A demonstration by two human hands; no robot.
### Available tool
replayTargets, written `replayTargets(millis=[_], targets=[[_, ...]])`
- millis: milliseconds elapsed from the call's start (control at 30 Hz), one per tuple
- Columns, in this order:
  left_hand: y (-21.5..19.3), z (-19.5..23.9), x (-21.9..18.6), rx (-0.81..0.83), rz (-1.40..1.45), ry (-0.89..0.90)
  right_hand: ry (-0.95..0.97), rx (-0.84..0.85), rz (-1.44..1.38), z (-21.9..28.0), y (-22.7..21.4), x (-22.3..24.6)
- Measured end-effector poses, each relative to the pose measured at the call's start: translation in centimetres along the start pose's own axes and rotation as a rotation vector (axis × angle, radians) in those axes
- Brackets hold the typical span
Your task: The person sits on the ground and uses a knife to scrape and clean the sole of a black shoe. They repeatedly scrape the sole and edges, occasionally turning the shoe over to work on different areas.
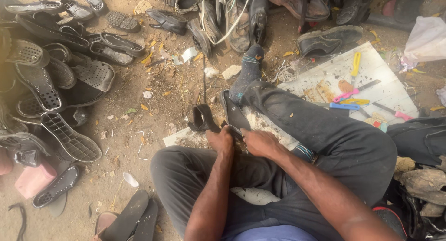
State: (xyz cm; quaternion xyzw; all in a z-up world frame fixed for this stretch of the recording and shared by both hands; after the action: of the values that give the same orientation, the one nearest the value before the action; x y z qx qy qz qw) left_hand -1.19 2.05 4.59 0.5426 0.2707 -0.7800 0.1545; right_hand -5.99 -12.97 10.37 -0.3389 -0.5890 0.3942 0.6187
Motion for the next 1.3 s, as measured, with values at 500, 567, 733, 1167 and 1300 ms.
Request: replayTargets(millis=[500,567,733,1167,1300], targets=[[-4.9,0.3,-2.6,-0.028,0.019,0.098,0.018,-0.126,-0.422,9.1,-3.9,-3.2],[-3.3,-0.1,-3.0,0.053,-0.06,0.033,0.288,-0.002,-0.511,7.5,-2.6,-6.8],[1.4,-0.1,-4.5,0.223,-0.272,0.451,0.597,0.106,-0.806,2.7,2.2,-8.5],[2.9,-2.5,1.2,0.143,-0.562,0.58,0.623,0.222,-0.83,6.3,5.6,-8.2],[3.0,-2.5,-0.7,0.185,-0.598,0.665,0.128,-0.193,-0.483,4.4,5.1,-6.8]])
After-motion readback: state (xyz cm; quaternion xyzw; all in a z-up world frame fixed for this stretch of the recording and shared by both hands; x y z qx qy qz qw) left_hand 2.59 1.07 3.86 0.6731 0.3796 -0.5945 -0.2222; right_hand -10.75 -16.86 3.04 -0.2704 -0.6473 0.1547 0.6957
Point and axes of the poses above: each hand's wrist, its own z-axis away from the middle knuckle, its own y-axis out of the palm, x = y × z, the point moved 6 cm from there along -z, towards the middle knuckle, and after that the axes turned 13 degrees about -x, right-handed, at the moved point
